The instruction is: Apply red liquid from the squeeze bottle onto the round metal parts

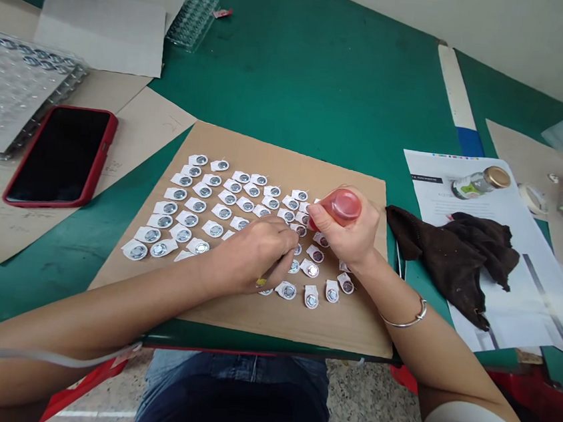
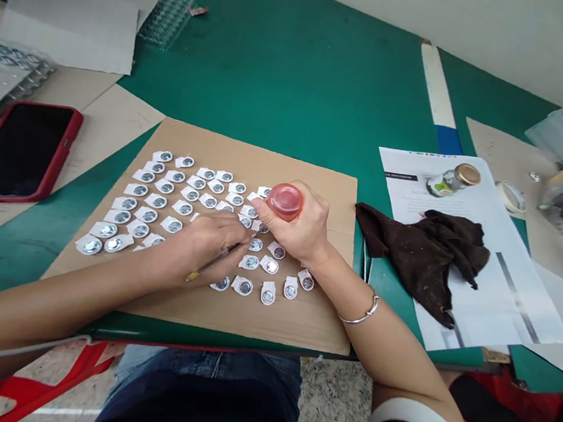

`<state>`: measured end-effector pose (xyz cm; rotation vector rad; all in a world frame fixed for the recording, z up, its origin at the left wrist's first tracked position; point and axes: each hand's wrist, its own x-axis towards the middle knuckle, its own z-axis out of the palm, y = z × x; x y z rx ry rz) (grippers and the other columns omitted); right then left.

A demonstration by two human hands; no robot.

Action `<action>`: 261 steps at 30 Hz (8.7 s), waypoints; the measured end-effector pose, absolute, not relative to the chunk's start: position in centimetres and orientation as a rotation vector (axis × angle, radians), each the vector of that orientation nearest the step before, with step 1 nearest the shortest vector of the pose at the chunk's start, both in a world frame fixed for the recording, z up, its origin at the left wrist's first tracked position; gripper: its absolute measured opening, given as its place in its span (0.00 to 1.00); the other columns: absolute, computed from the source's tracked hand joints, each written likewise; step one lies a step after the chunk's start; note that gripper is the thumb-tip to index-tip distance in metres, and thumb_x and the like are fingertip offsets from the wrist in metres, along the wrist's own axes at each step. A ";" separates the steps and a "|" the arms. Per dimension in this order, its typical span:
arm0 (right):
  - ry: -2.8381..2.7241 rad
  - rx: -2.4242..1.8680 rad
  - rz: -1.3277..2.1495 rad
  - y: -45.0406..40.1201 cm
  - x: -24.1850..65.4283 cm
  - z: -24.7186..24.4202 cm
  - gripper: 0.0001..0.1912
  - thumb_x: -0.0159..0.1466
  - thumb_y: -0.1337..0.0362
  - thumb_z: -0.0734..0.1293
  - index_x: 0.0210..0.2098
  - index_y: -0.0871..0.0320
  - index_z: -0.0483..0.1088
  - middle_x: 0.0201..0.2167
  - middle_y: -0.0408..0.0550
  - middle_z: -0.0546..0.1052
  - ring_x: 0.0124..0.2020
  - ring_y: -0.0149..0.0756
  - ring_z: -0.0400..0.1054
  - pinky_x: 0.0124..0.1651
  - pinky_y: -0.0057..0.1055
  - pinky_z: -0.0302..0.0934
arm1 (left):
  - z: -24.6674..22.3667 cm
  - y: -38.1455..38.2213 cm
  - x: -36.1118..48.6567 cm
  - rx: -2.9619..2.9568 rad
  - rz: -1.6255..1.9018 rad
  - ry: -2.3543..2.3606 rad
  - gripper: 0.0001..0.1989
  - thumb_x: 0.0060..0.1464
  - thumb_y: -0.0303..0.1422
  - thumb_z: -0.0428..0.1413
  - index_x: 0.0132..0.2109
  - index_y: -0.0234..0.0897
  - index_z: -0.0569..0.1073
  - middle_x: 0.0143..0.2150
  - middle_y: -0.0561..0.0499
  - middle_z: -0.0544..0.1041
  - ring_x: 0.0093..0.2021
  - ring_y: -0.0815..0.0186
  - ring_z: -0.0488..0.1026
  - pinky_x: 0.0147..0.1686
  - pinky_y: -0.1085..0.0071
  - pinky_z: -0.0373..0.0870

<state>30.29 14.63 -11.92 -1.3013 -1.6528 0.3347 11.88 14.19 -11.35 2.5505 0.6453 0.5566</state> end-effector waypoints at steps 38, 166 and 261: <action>-1.518 -1.424 0.322 11.1 30.8 -11.5 0.11 0.48 0.64 0.72 0.30 0.58 0.70 0.29 0.44 0.75 0.32 0.31 0.70 0.38 0.31 0.66 | -11.6 14.4 11.7 2.498 0.577 0.632 0.06 0.51 0.22 0.48 0.28 0.32 0.64 0.24 0.51 0.65 0.26 0.69 0.60 0.30 0.69 0.61; -0.775 -1.079 0.561 13.1 34.2 -10.0 0.16 0.58 0.51 0.62 0.31 0.60 0.64 0.24 0.44 0.70 0.19 0.33 0.69 0.14 0.25 0.52 | -8.1 17.7 11.9 1.837 0.624 1.035 0.07 0.52 0.35 0.56 0.38 0.37 0.74 0.38 0.50 0.77 0.38 0.67 0.74 0.34 0.73 0.71; -0.967 -1.072 0.692 12.2 30.8 -7.7 0.14 0.57 0.52 0.63 0.35 0.56 0.63 0.24 0.44 0.70 0.22 0.34 0.70 0.17 0.27 0.54 | -11.6 11.7 9.8 2.693 0.790 0.539 0.09 0.54 0.21 0.51 0.43 0.31 0.67 0.37 0.47 0.76 0.35 0.67 0.73 0.34 0.69 0.69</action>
